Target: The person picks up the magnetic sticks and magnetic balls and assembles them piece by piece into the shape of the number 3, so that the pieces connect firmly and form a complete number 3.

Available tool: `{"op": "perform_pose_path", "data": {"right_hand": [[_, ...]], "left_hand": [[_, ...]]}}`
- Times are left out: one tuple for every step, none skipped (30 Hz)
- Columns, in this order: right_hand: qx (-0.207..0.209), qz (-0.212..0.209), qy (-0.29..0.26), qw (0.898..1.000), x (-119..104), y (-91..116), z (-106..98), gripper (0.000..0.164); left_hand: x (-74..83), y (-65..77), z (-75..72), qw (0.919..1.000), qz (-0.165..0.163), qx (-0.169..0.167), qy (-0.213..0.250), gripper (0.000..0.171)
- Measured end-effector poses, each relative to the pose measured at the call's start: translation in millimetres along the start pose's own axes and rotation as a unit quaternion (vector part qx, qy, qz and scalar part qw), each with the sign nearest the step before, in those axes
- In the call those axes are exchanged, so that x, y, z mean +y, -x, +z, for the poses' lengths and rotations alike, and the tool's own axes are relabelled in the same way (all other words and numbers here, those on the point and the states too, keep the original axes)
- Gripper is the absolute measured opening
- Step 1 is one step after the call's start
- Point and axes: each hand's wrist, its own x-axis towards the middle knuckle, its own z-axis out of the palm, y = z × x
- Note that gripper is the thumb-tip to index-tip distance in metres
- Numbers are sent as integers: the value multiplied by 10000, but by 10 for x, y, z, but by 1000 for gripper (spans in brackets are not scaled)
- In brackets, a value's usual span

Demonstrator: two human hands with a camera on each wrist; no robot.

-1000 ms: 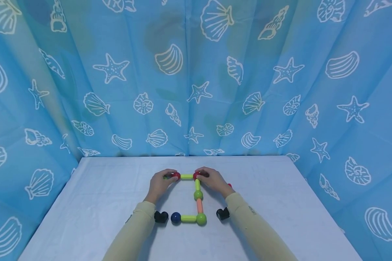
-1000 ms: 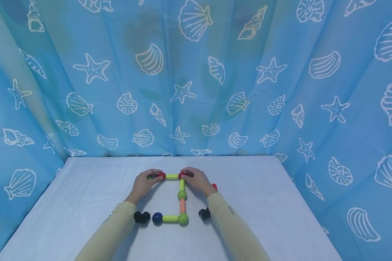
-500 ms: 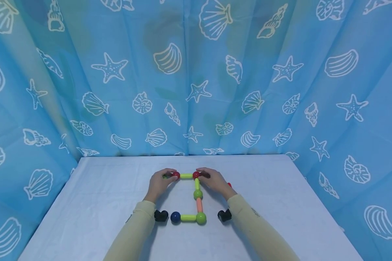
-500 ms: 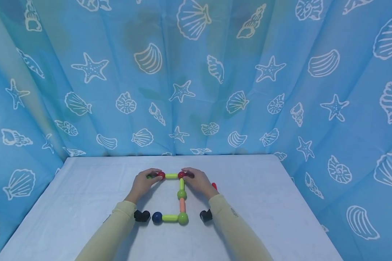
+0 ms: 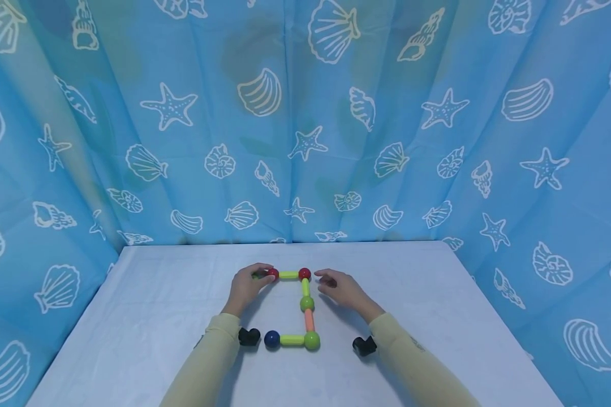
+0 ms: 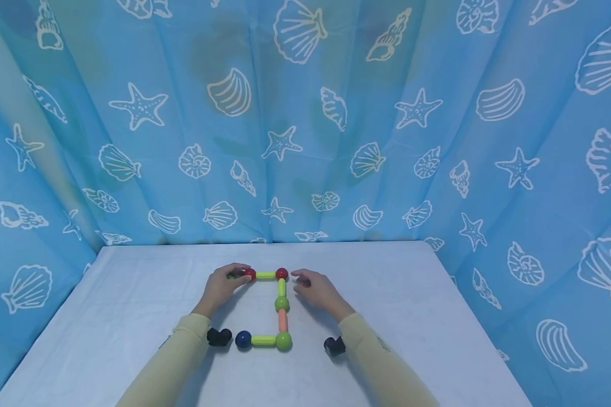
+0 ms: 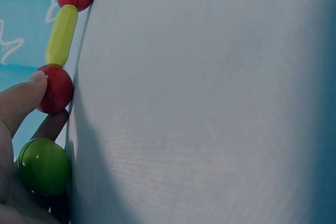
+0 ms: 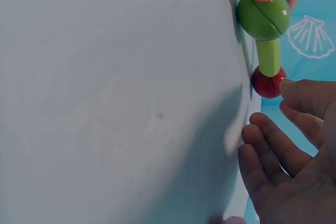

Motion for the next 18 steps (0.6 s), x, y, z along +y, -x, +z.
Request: {"op": "perform_pose_path", "data": {"right_hand": [[-3, -2, 12, 10000, 10, 22, -12, 40], [4, 14, -2, 10000, 22, 43, -23, 40], [11, -1, 10, 10000, 33, 65, -35, 40], [21, -13, 8, 10000, 44, 85, -48, 40], [40, -12, -10, 10000, 49, 108, -62, 39], [61, -14, -19, 10000, 59, 128, -76, 39], [86, -15, -41, 10000, 67, 149, -92, 38], [121, -27, -64, 9999, 73, 170, -108, 38], [166, -42, -71, 9998, 82, 189, -123, 37], [209, -63, -78, 9997, 90, 210, -140, 37], [263, -63, -93, 9996, 100, 228, -158, 36], [321, -66, -87, 9994, 114, 244, -174, 36], [389, -70, -76, 9992, 126, 261, -191, 36], [466, -74, -55, 9989, 141, 277, -207, 36], [531, -52, -36, 9986, 158, 294, -225, 36], [591, -12, -49, 9982, 174, 311, -243, 36], [658, 41, -80, 9978, 193, 325, -260, 35], [731, 51, -55, 9973, 217, 340, -274, 35]], "left_hand": [[0, 1, -1, 10000, 6, 4, -3, 33], [-4, -1, -2, 10000, 7, 2, -16, 33], [-9, -3, -2, 10000, 9, 7, -29, 33], [-13, -6, -2, 10000, 8, 15, -35, 33], [-15, -8, -2, 10000, 12, 21, -40, 33], [-17, -8, -2, 10000, 15, 30, -50, 33], [-19, -9, -1, 10000, 10, 36, -50, 33], [-20, -10, -2, 10000, 3, 40, -44, 33], [-18, -8, -2, 10000, 1, 48, -38, 33], [-16, -7, -3, 10000, 1, 51, -33, 33], [-14, -4, -3, 10000, 1, 50, -32, 33], [-13, -4, -2, 10000, -4, 53, -29, 33], [-12, -3, -1, 10000, 0, 54, -21, 33], [-13, -3, 0, 10000, 5, 55, -18, 33], [-14, -3, 2, 10000, 11, 58, -20, 33], [-16, -4, 5, 10000, 15, 60, -14, 33], [-17, -4, 7, 10000, 15, 61, -7, 33], [-18, -4, 10, 10000, 18, 61, -4, 33]]}}
